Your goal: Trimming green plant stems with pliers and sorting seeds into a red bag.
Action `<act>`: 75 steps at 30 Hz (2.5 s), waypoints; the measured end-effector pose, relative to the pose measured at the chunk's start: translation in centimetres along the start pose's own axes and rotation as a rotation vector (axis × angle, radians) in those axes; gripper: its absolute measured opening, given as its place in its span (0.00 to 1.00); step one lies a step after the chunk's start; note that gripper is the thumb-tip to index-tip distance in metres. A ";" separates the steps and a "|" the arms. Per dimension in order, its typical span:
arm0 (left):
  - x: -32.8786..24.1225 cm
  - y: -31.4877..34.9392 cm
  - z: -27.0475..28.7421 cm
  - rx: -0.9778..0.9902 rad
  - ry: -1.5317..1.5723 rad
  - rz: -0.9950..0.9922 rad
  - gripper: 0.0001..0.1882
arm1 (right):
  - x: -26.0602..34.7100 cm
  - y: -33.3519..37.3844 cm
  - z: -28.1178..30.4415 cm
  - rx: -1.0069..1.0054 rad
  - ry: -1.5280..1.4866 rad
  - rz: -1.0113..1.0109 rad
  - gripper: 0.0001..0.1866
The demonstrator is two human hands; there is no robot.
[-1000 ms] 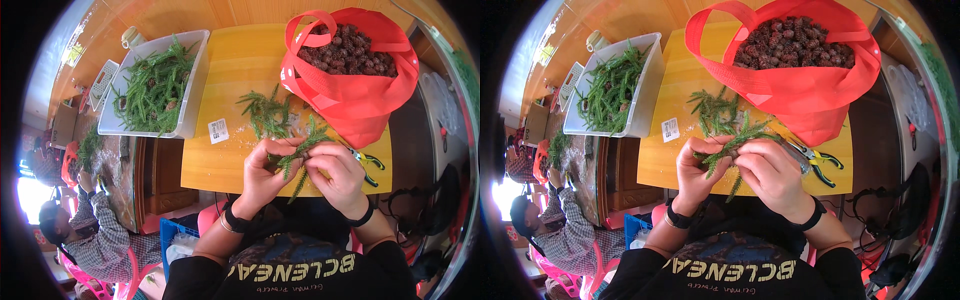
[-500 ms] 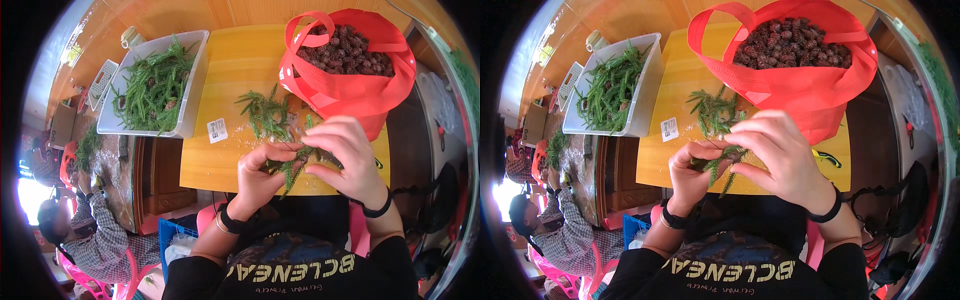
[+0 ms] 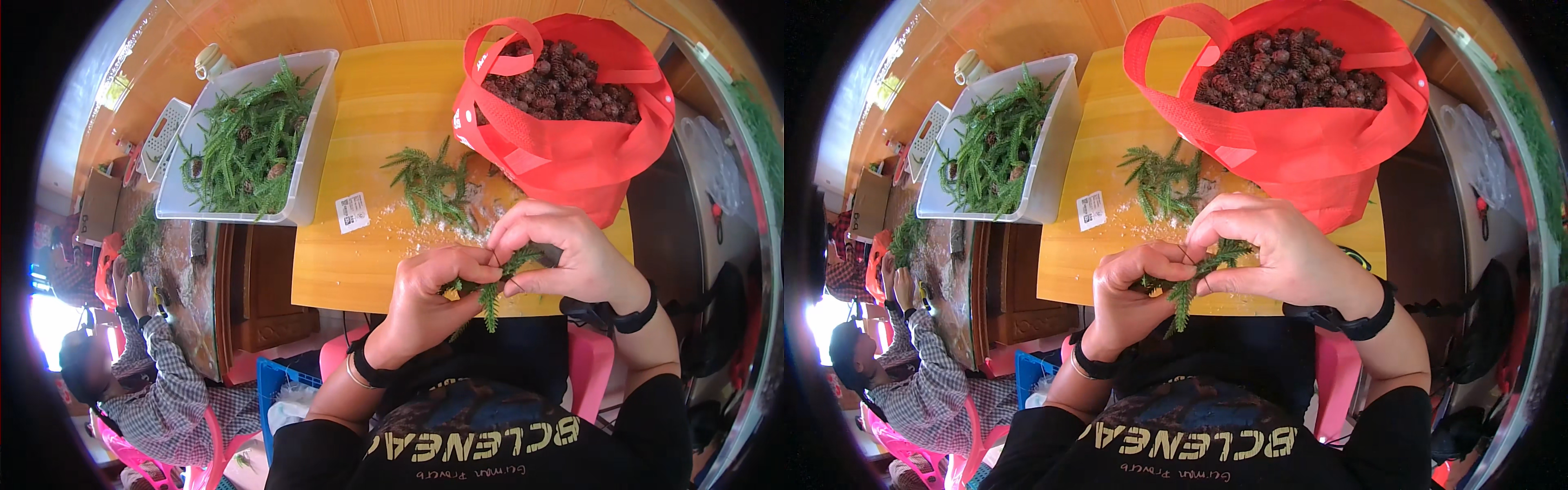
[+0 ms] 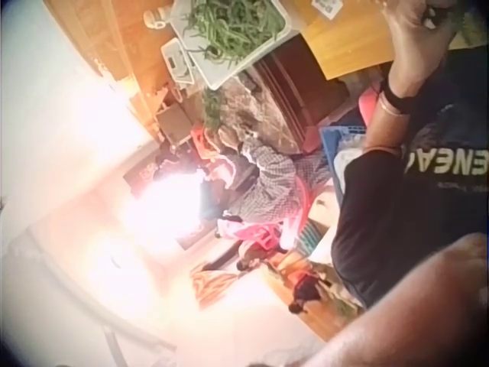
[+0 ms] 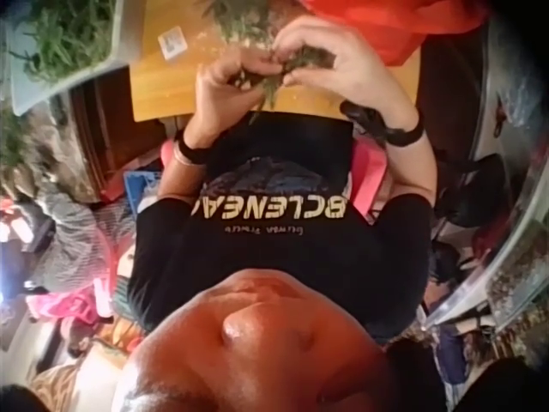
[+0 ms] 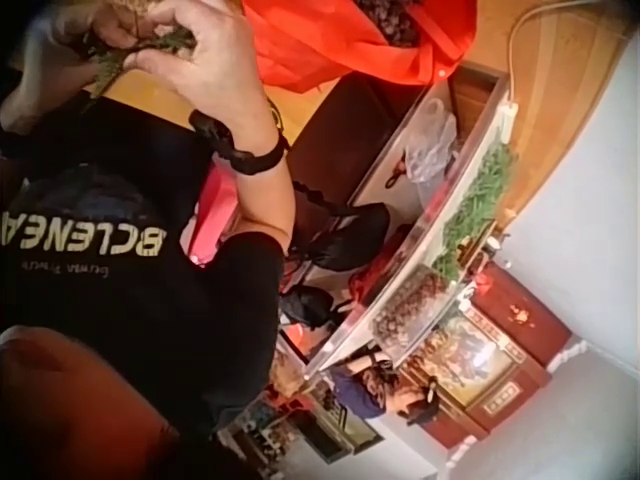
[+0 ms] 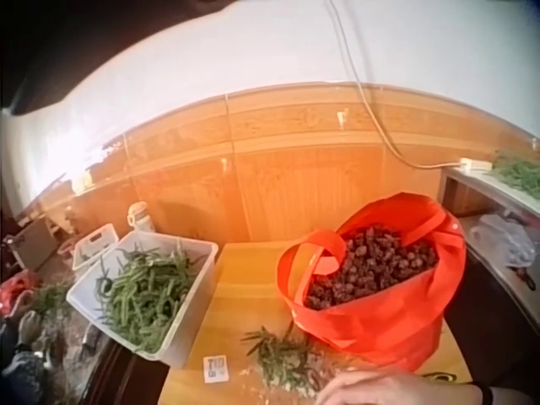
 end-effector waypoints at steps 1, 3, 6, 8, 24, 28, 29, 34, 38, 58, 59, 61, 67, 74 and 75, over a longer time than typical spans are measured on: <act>-0.2 -0.1 -0.2 0.020 -0.018 -0.003 0.12 | -0.1 0.0 0.0 0.026 -0.043 -0.024 0.14; -0.4 -0.2 -0.4 0.040 -0.036 -0.007 0.11 | -0.3 0.2 0.2 0.061 -0.069 -0.038 0.13; -0.9 -0.3 -0.6 0.080 -0.051 -0.043 0.11 | -0.7 0.3 0.0 0.090 -0.107 -0.065 0.13; -1.0 -0.3 -0.6 0.073 -0.085 -0.039 0.11 | -0.9 0.3 -0.2 0.084 -0.119 -0.077 0.12; -1.4 -0.7 -0.5 0.079 -0.165 0.003 0.10 | 0.5 0.5 0.4 -0.034 0.040 -0.056 0.08; -0.9 -0.4 -0.1 0.010 -0.131 0.050 0.11 | 1.6 0.6 0.5 -0.168 0.207 0.044 0.08; -0.7 -0.3 0.1 -0.018 -0.096 0.076 0.11 | 1.6 0.6 0.4 -0.167 0.208 0.044 0.08; -0.3 -0.5 0.1 -0.040 -0.069 0.144 0.10 | 1.6 1.5 0.5 -0.344 0.160 0.114 0.09; -1.6 -0.8 -0.1 -0.053 -0.238 0.033 0.08 | 1.3 2.1 0.2 -0.456 0.247 0.101 0.09; 0.7 -0.9 -0.3 0.077 -0.083 0.284 0.07 | 2.0 3.7 -0.6 -0.465 0.524 0.259 0.14; 0.0 -1.1 -0.3 0.086 -0.183 0.212 0.07 | 2.1 3.7 -0.6 -0.466 0.522 0.259 0.14; 0.7 -0.8 -0.2 0.085 -0.109 0.268 0.07 | 2.0 3.5 -0.3 -0.412 0.436 0.188 0.14; 1.3 -0.6 -0.7 0.115 -0.037 0.344 0.07 | 2.4 3.0 0.0 -0.271 0.498 0.181 0.14; 1.1 -1.0 0.3 0.077 0.130 0.316 0.11 | 1.6 3.6 2.4 -0.334 0.386 -0.019 0.23; 1.4 -1.1 0.6 0.076 0.132 0.314 0.11 | -0.3 4.6 3.4 -0.310 0.499 -0.153 0.22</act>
Point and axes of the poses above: each hand's wrist, its own y-axis away from the middle knuckle, its own z-axis out of the back of the hand, x = y × z, the point moved 8 cm from there along -y, towards the middle knuckle, and after that the axes turned 6 degrees about -z, right-handed, at the moved point
